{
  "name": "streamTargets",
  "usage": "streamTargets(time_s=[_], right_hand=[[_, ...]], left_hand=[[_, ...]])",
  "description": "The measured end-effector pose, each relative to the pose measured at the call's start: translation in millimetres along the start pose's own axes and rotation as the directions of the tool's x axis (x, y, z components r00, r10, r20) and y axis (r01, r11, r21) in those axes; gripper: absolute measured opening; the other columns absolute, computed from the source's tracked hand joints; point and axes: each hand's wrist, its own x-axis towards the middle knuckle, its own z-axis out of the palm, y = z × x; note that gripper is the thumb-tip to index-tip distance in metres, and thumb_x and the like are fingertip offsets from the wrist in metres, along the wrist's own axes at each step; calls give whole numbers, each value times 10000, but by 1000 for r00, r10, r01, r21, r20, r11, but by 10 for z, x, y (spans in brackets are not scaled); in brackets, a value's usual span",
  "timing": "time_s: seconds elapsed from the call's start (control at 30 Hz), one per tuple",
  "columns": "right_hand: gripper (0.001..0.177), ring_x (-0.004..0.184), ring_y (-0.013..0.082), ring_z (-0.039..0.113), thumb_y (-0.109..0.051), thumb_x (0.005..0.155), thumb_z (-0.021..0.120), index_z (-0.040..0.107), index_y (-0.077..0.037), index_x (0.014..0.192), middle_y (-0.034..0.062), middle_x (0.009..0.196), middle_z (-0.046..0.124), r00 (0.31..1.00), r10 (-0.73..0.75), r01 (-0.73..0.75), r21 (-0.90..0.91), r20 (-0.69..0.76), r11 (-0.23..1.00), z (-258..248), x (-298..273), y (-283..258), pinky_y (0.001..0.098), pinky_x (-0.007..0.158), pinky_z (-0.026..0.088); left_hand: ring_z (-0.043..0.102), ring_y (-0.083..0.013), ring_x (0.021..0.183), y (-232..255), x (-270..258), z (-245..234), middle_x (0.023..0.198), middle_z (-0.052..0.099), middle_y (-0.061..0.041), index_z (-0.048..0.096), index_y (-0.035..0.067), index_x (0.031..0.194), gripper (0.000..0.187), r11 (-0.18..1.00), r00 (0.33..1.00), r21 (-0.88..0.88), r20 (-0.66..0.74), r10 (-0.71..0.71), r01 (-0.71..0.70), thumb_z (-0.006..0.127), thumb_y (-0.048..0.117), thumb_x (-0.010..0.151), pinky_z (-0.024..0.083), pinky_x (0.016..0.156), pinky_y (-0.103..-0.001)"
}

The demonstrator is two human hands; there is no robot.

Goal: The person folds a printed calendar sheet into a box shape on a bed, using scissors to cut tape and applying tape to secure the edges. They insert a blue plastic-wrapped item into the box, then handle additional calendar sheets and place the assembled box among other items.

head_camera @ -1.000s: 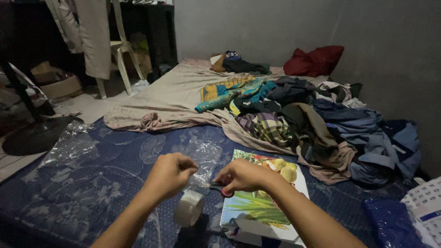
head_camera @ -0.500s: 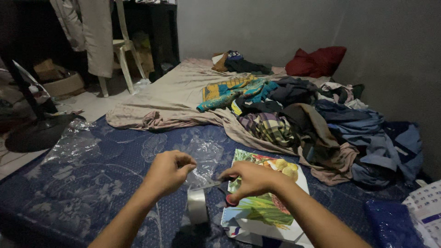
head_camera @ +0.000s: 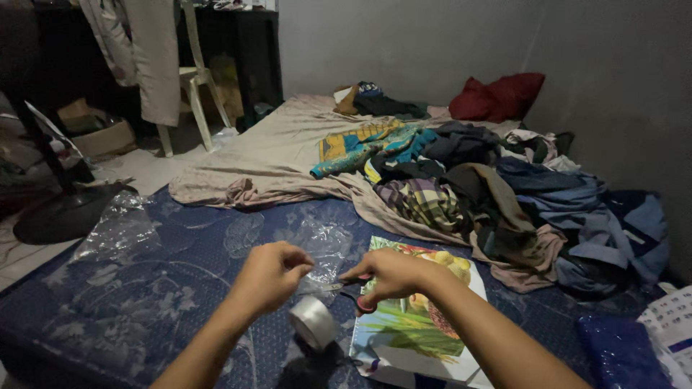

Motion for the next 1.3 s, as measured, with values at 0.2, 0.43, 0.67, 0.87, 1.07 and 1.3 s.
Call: streamTargets(time_s=[0.2,0.43,0.67,0.87,1.07,1.3], right_hand=[[681,1008,276,700,-400,661,839,717,-225,1307,142,1039,725,988,-143,141,-36,-51,989,-56,96,-16,368,832,542],[659,955,288,710,-399,663,840,730,-216,1287,158,995,732,985,-164,162,-58,-47,985,-125,128,-144,374,813,553],[632,701,178,662,-238,717,795,692,-225,1340,89,787,737,993,-101,100,19,56,995,-156,134,-195,326,664,518],[583,663,92,622,-170,770,771,697,-217,1347,21,755,748,995,-44,33,122,91,992,-141,123,-217,294,638,503],[552,680,103,665,-209,778,785,718,-205,1326,22,781,752,997,-58,54,84,48,995,-95,140,-232,298,650,518],[656,1091,187,715,-387,748,888,666,-163,1323,77,1188,753,982,85,-59,161,-166,985,-67,-239,631,322,922,550]], left_hand=[[781,-229,845,51,17,20,929,794,-118,824,76,924,159,1000,1000,-28,5,-13,13,778,169,804,590,787,-331],[783,-241,836,91,3,-35,918,787,-120,818,64,923,161,999,1000,-38,-14,3,-4,771,152,796,595,776,-336],[783,-250,840,134,-25,-101,917,786,-136,816,54,923,160,999,1000,-28,-24,15,-16,762,140,800,596,780,-340],[785,-249,841,159,-43,-118,938,783,-134,812,53,943,178,999,1000,-30,-23,-20,19,763,149,802,598,787,-342],[770,-234,817,231,-12,-148,916,781,-125,824,69,946,165,998,994,-22,-94,54,-56,755,141,814,590,759,-341],[773,-218,761,378,-154,-109,876,787,-96,786,65,927,128,979,973,-185,-226,40,-83,742,144,836,589,704,-325]])
